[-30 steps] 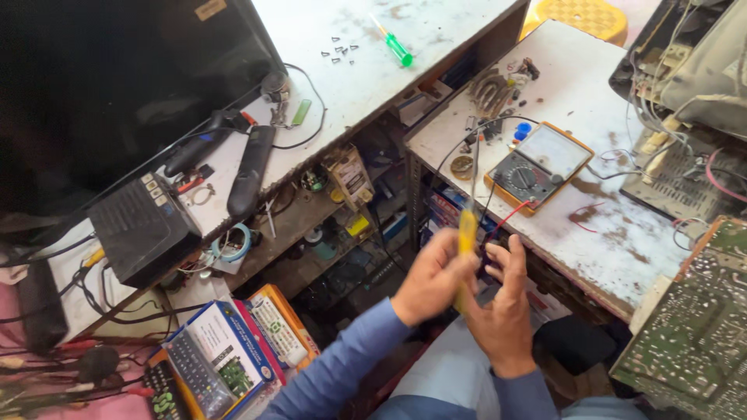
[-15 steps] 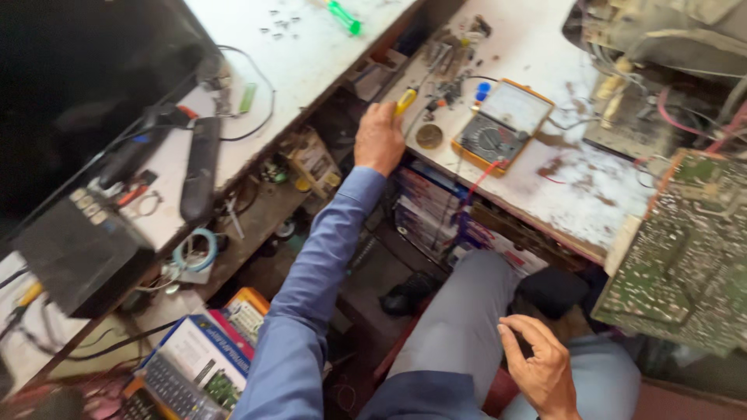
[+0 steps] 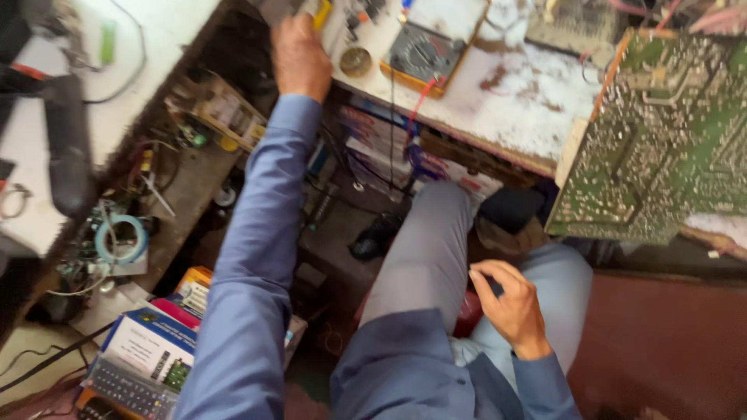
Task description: The person uses a soldering iron and solder wire to attach a cylindrical component to a green circuit board. They repeatedly apply heat and solder to the component's leads on the board.
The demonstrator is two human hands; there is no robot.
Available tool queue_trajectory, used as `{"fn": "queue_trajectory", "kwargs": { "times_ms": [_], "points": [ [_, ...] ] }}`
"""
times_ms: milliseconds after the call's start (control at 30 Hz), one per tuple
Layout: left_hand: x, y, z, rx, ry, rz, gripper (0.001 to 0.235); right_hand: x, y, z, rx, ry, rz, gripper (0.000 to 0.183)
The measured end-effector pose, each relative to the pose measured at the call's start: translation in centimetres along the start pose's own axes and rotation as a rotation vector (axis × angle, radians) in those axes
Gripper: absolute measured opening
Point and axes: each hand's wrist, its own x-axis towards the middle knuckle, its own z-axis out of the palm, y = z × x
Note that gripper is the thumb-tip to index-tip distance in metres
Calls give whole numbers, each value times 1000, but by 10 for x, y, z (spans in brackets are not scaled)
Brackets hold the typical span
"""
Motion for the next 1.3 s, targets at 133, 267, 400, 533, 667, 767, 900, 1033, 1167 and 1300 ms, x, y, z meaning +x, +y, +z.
{"fn": "queue_trajectory", "kwargs": {
  "times_ms": [133, 267, 400, 533, 667, 767, 900, 1033, 1167, 1300],
  "points": [
    [-1, 3, -13, 8, 34, -32, 27, 17, 25, 13, -26, -20, -10, 14],
    [-38, 33, -35, -107, 281, -75, 35, 51, 62, 33, 7, 54, 16, 22],
    [-131, 74, -49, -420, 186, -401, 32, 103, 104, 54, -68, 181, -34, 44],
    [-230, 114, -60, -532, -158, -438, 27, 149, 143, 72, -329, 161, -52, 60],
    [-276, 140, -67, -806, -570, -497, 45, 170, 168, 86, -392, 93, -15, 64],
    [-285, 159, -58, -924, -658, -422, 47, 183, 176, 89, -192, 102, 33, 66],
    [-290, 185, -41, -1039, -651, -523, 45, 165, 172, 88, 20, 125, 64, 57],
    [-287, 199, -27, -1044, -598, -592, 43, 128, 152, 86, -24, 137, -31, 47],
    [-293, 201, -21, -1001, -597, -595, 42, 118, 137, 80, 148, 94, 28, 47],
    [-301, 193, -21, -1033, -576, -607, 38, 112, 121, 72, -167, 163, -216, 53]
  ]
}}
